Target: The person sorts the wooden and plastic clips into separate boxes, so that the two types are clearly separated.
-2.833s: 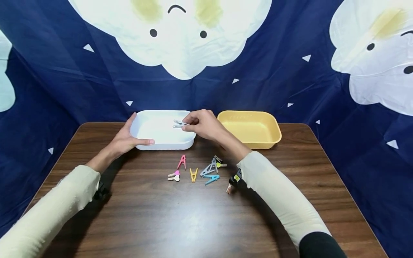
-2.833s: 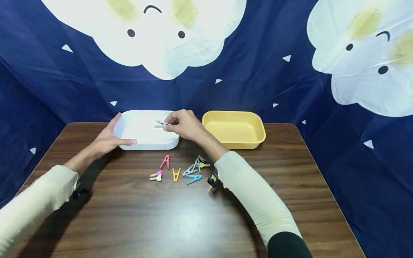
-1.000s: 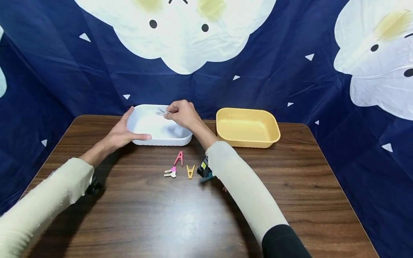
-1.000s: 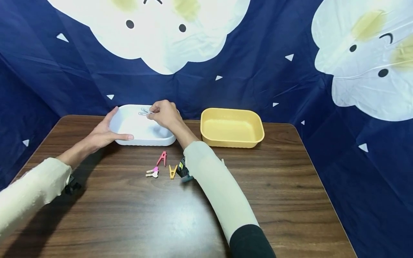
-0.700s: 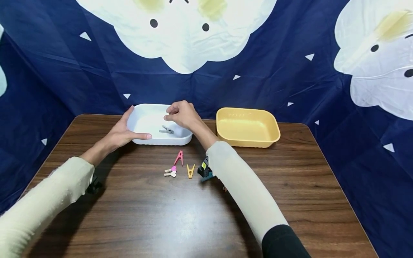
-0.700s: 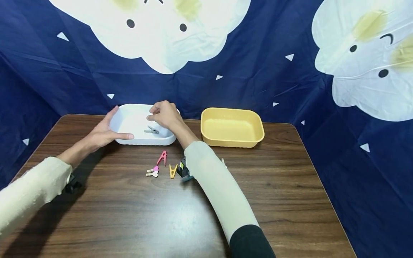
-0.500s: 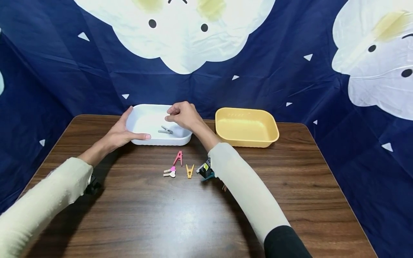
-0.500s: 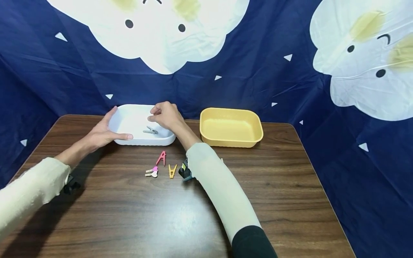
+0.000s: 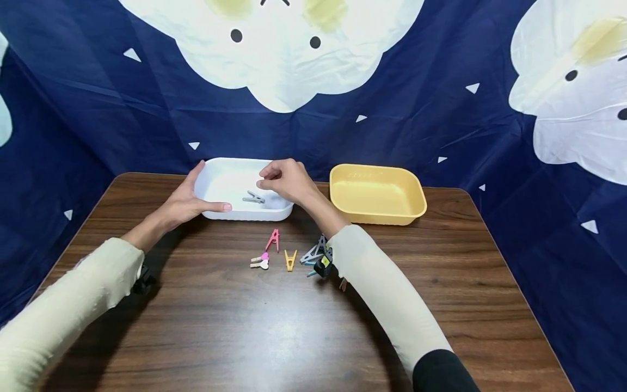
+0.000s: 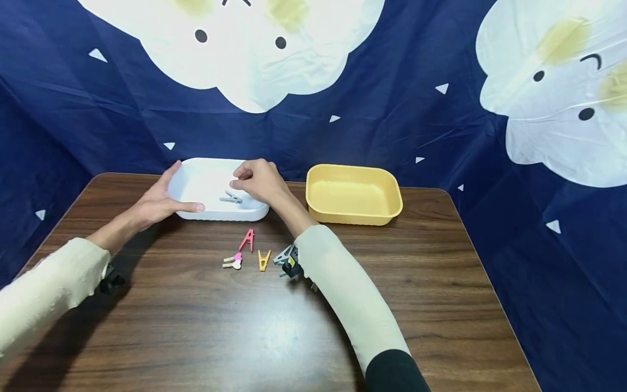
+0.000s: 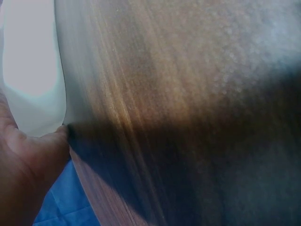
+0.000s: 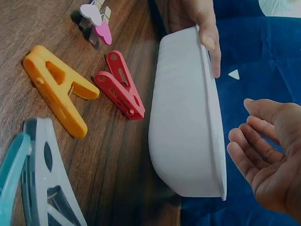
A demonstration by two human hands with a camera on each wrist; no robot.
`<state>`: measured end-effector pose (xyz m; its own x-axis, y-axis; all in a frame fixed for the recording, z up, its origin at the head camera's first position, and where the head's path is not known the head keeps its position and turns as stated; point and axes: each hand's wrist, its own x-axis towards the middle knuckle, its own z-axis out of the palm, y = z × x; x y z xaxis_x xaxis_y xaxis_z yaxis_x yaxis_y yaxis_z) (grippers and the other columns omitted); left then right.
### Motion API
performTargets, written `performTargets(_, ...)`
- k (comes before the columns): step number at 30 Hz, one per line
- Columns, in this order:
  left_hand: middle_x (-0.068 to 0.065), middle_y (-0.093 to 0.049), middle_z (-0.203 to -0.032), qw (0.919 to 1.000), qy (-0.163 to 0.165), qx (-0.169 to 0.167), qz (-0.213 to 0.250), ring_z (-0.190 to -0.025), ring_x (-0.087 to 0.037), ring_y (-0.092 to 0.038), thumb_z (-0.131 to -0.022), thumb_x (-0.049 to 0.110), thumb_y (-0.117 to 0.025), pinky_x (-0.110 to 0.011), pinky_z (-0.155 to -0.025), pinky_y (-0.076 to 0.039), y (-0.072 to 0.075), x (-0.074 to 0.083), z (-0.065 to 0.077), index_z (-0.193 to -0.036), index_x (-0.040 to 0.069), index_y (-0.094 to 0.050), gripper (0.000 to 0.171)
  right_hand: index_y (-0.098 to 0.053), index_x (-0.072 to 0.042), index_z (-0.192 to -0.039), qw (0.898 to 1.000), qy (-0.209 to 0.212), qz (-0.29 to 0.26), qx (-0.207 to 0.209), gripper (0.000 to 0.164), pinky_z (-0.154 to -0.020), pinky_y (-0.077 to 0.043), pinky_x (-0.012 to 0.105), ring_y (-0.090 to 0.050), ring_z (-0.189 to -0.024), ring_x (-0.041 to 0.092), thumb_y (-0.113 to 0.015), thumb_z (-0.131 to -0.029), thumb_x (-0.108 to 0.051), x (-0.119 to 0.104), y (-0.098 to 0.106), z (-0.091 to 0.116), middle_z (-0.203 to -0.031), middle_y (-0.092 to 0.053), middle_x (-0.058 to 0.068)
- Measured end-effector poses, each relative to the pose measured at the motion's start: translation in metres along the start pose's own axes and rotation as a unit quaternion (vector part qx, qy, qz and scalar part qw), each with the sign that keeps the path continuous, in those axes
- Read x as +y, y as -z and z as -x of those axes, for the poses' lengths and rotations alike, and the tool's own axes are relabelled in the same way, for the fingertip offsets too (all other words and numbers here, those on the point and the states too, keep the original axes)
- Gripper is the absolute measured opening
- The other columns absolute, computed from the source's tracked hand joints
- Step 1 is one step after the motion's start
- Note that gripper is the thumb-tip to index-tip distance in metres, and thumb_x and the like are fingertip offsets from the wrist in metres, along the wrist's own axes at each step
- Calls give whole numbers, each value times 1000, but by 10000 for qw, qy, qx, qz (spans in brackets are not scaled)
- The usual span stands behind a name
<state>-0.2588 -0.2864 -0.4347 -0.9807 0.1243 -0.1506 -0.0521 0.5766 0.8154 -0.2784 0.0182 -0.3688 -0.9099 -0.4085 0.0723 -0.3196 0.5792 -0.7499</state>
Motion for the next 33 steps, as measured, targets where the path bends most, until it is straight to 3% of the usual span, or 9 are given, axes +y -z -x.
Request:
performTargets(12, -12, 10, -191, 10000, -62, 34, 28, -177, -40, 1, -85, 35, -103, -65, -144, -7, -1, -1, 1, -180, 23, 17, 154, -85, -7, -125, 9994, 278, -143, -133, 27, -82, -54, 20, -72, -98, 17, -85, -103, -24, -7, 9, 23, -111, -85, 5)
performTargets(33, -12, 10, -191, 9999, -35, 95, 36, -178, -39, 3, -83, 35, -104, -67, -143, -4, 0, -1, 2, -181, 25, 16, 154, -87, -12, -119, 9988, 366, -263, -196, 22, -84, -58, 23, -76, -96, 14, -87, -101, -25, 0, 17, 61, -107, -86, 2)
